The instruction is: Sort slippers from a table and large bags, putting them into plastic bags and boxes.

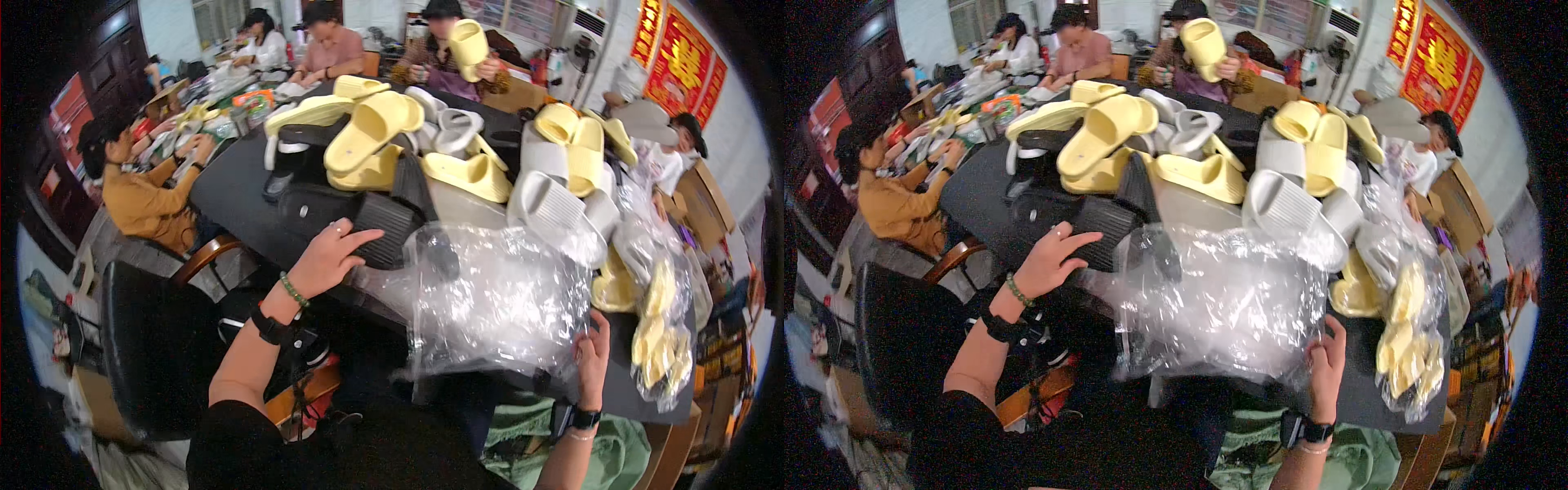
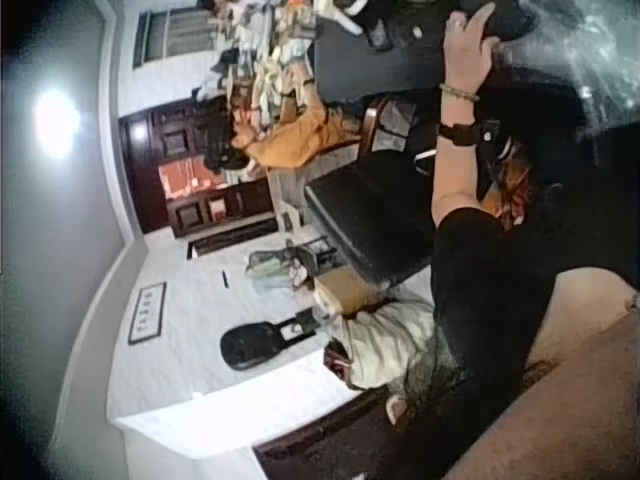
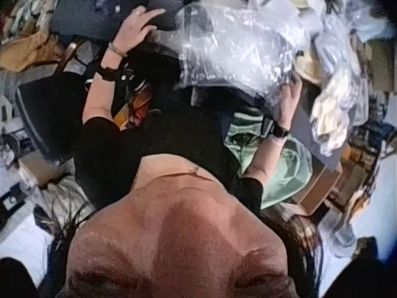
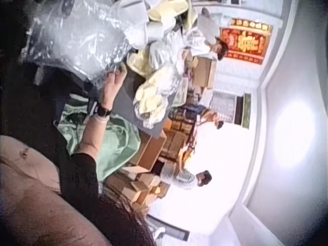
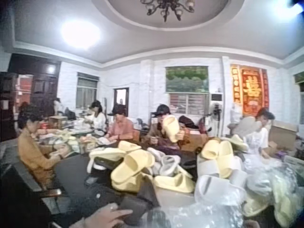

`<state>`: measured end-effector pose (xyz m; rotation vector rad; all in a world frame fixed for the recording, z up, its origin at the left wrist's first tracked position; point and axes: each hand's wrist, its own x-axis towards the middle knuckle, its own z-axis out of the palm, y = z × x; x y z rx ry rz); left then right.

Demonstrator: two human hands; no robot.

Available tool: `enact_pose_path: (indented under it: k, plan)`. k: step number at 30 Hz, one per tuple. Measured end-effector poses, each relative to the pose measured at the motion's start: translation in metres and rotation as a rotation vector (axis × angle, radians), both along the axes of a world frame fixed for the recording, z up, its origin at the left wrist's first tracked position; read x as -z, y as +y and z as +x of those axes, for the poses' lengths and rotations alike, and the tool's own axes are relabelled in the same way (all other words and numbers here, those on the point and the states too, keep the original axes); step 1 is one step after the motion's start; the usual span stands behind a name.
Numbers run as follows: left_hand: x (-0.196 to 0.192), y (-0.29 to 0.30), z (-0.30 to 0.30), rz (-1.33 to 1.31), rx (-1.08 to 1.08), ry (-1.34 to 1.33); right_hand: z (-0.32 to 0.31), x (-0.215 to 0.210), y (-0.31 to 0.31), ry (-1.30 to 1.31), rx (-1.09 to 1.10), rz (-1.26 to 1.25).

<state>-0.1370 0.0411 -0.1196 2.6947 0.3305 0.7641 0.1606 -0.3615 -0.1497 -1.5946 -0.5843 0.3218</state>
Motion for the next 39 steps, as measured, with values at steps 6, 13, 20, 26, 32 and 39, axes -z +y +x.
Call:
enact_pose_path:
  k: [6, 13, 20, 26, 32, 39]
  plan:
    - [-0.072, 0.032, 0.0, 0.532, -0.013, -0.183, 0.002, 0.014, 0.011, 0.002, -0.018, -0.045]
    - [-0.172, 0.162, 0.01, 0.834, -0.413, -0.418, -0.001, 0.028, 0.028, 0.05, -0.024, -0.047]
    - [-0.121, 0.308, 0.023, 0.338, -0.977, -0.33, 0.018, 0.084, 0.022, -0.477, 0.101, -0.129]
    - [-0.007, 0.35, -0.018, -0.395, -1.149, -0.05, -0.002, 0.058, 0.023, -0.184, -0.017, -0.247]
    - [-0.009, 0.363, -0.038, -0.229, -1.196, 0.012, 0.013, 0.075, 0.029, -0.224, -0.003, -0.27]
    - [-0.04, 0.268, 0.002, 0.158, -0.774, -0.263, -0.018, 0.018, 0.048, -0.089, -0.044, -0.165]
